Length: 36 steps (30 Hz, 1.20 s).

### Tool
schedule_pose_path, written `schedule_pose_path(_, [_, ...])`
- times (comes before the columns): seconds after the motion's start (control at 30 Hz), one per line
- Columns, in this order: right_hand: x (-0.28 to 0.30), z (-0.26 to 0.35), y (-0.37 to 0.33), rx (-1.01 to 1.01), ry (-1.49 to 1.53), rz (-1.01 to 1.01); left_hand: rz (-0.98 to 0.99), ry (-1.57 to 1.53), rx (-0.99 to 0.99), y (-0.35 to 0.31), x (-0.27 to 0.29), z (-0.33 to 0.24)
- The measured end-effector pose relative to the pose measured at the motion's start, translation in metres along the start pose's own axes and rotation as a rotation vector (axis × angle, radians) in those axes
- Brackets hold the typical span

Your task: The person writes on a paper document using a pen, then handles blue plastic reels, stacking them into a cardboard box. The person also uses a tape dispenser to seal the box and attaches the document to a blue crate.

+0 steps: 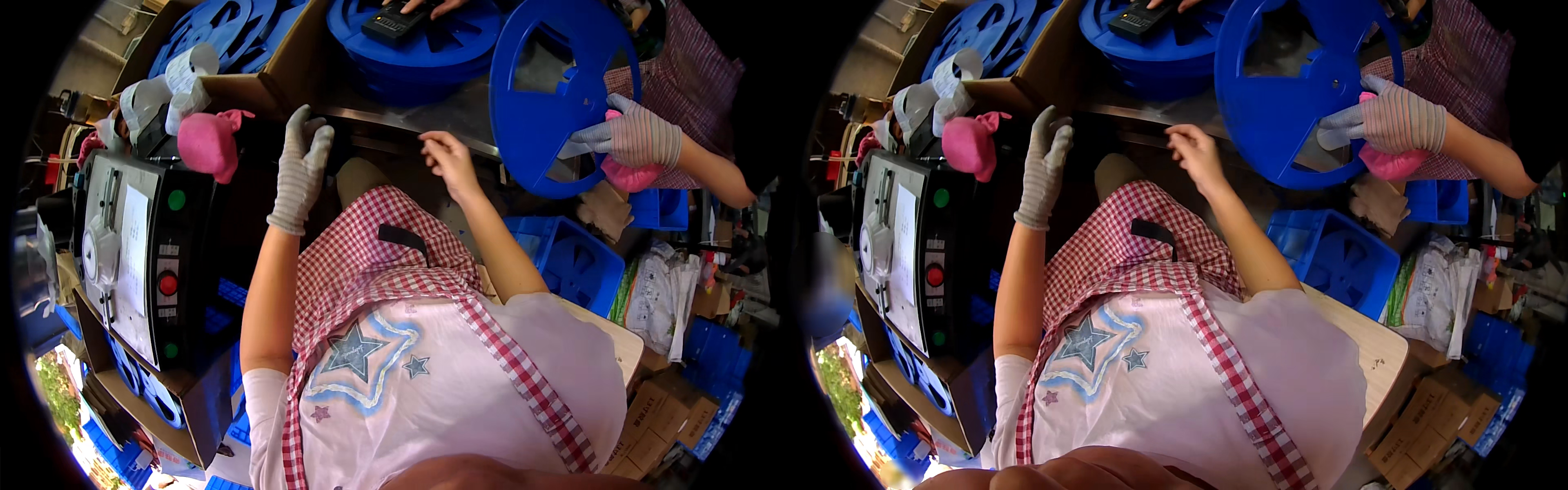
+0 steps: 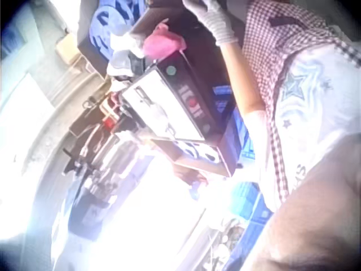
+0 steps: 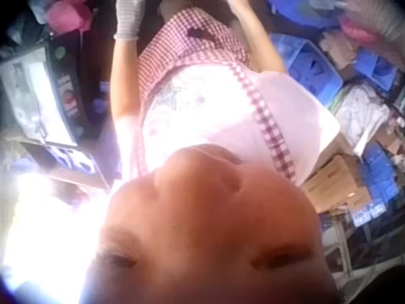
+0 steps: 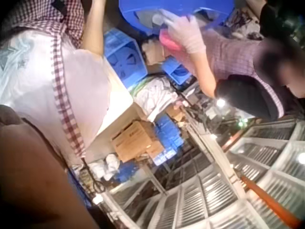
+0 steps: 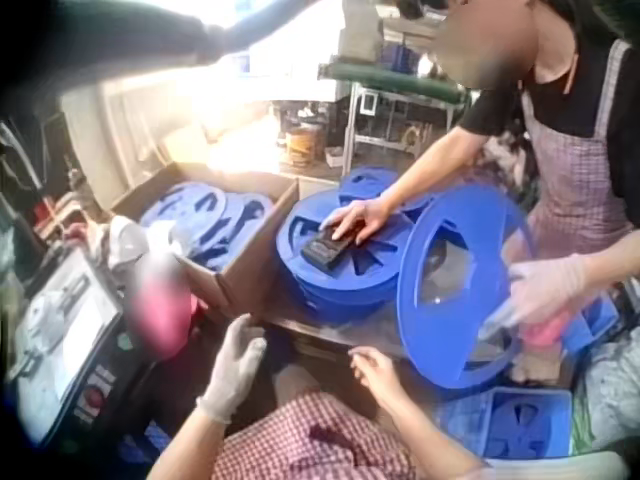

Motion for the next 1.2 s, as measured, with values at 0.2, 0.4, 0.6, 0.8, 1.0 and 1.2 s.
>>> schedule_pose_path(0.2, [0.085, -0.004, 0.031, 0.113, 0.07, -0.338, -0.063, 0.166, -0.007, 0.11, 0.0, 0.03])
schedule_pose_path(0.4, [0.113, 0.028, 0.067, 0.242, 0.033, -0.407, -0.047, -0.018, 0.369, 0.164, -0.024, 0.021])
schedule_pose_path(0.6, [0.114, 0.044, 0.101, 0.275, 0.129, -0.434, -0.105, -0.166, 0.352, 0.185, -0.027, 0.028])
schedule_pose_path(0.8, [0.123, 0.056, 0.12, 0.29, 0.097, -0.408, -0.088, -0.092, 0.326, 0.194, -0.029, 0.03])
schedule_pose_path(1.0, [0.139, 0.06, 0.145, 0.307, 0.055, -0.347, -0.083, -0.025, 0.262, 0.202, -0.023, 0.031])
schedule_pose_path(1.2, [0.166, 0.047, 0.177, 0.38, 0.109, -0.2, -0.104, -0.132, 0.285, 0.208, -0.029, 0.03])
Point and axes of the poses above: each hand's wrist, its own y-axis towards the middle knuckle, its own x-axis out of the back of the hand, z = x × y, the point moved 1 cm from there along y, towards the middle knuckle, and after that the axes turned 8 degrees about z, right-handed, at the moved point
